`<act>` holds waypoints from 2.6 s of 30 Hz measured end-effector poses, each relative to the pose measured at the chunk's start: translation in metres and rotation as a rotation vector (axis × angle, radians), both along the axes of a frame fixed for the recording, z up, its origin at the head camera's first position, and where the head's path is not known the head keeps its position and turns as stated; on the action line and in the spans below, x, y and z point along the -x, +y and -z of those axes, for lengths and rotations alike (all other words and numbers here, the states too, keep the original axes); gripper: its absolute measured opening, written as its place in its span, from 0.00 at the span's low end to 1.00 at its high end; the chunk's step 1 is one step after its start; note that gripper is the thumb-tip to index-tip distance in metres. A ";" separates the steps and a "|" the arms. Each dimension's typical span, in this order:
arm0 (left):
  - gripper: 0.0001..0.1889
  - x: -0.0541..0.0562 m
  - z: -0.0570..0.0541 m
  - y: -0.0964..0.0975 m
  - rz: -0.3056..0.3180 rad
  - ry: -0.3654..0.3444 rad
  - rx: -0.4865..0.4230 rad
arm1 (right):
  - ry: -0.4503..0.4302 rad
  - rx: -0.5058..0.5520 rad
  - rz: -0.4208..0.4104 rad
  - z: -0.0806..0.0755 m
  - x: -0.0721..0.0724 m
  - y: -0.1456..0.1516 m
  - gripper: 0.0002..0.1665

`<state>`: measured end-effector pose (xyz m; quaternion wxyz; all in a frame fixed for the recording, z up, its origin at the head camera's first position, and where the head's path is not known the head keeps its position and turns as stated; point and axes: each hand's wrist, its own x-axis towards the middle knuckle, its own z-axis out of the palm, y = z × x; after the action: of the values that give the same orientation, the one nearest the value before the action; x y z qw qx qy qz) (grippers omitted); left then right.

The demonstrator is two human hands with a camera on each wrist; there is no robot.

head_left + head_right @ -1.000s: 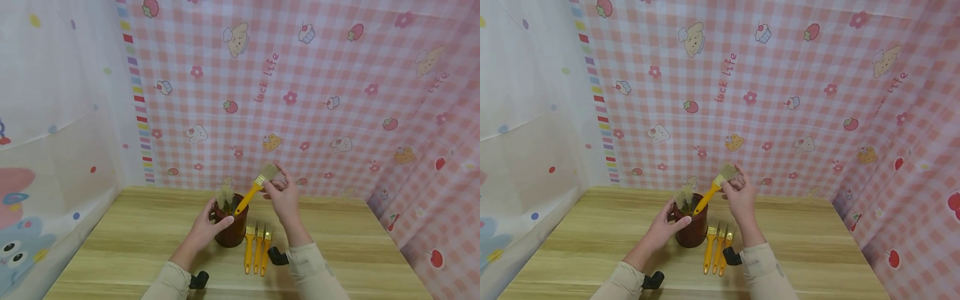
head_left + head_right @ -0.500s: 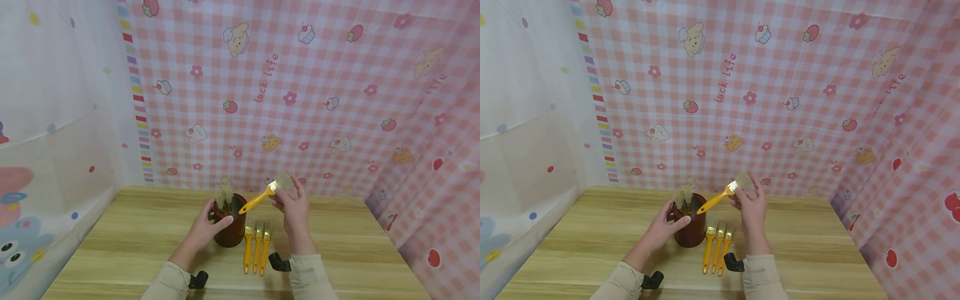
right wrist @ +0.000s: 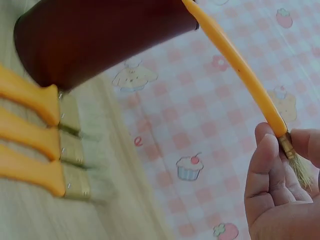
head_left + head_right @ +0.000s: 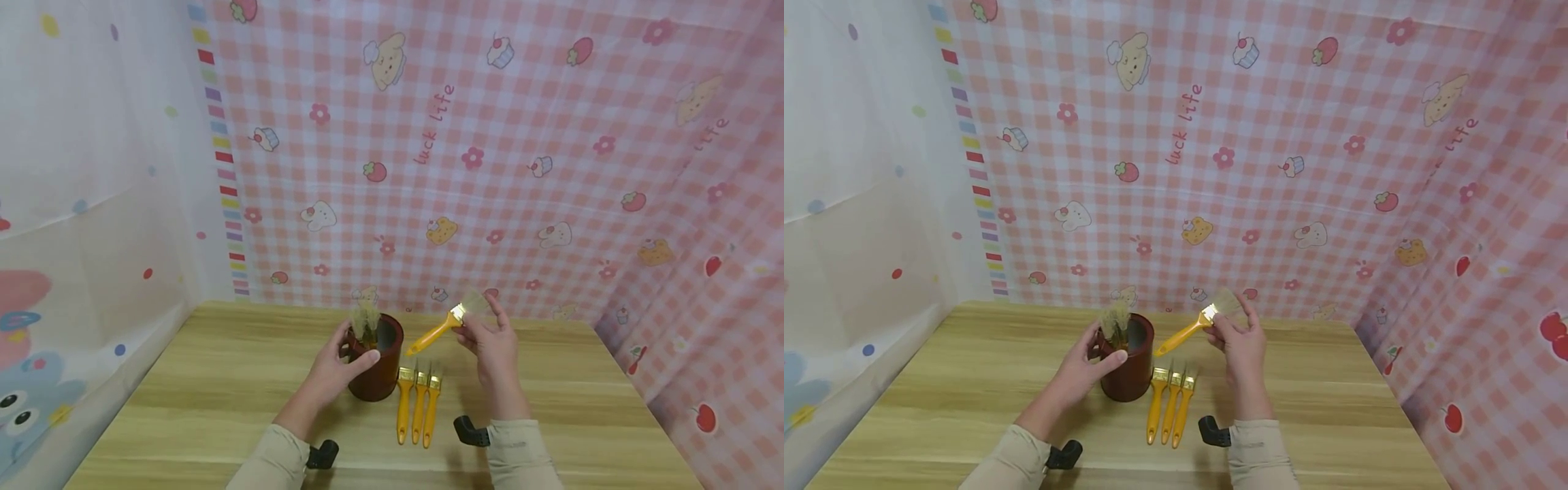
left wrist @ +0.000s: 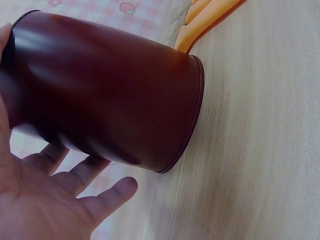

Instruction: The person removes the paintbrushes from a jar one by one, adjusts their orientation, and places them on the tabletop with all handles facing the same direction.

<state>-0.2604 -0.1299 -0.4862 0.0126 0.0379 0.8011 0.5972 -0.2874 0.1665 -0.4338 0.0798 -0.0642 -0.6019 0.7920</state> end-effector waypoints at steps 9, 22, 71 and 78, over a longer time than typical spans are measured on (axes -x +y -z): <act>0.51 0.001 -0.001 -0.001 0.000 -0.008 -0.016 | -0.083 -0.155 -0.134 0.015 0.002 0.015 0.46; 0.52 -0.001 -0.001 -0.001 0.000 -0.013 -0.006 | -0.207 -0.507 -0.423 0.038 -0.001 0.043 0.44; 0.52 -0.002 -0.001 0.000 0.002 0.003 -0.002 | -0.350 -0.662 -0.391 0.065 -0.006 0.032 0.41; 0.52 -0.002 0.000 0.000 0.003 0.001 -0.006 | -0.335 -0.685 -0.374 0.068 -0.006 0.032 0.41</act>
<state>-0.2586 -0.1300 -0.4857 0.0128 0.0394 0.7992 0.5997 -0.2813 0.1982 -0.5014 -0.1475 -0.0515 -0.8362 0.5257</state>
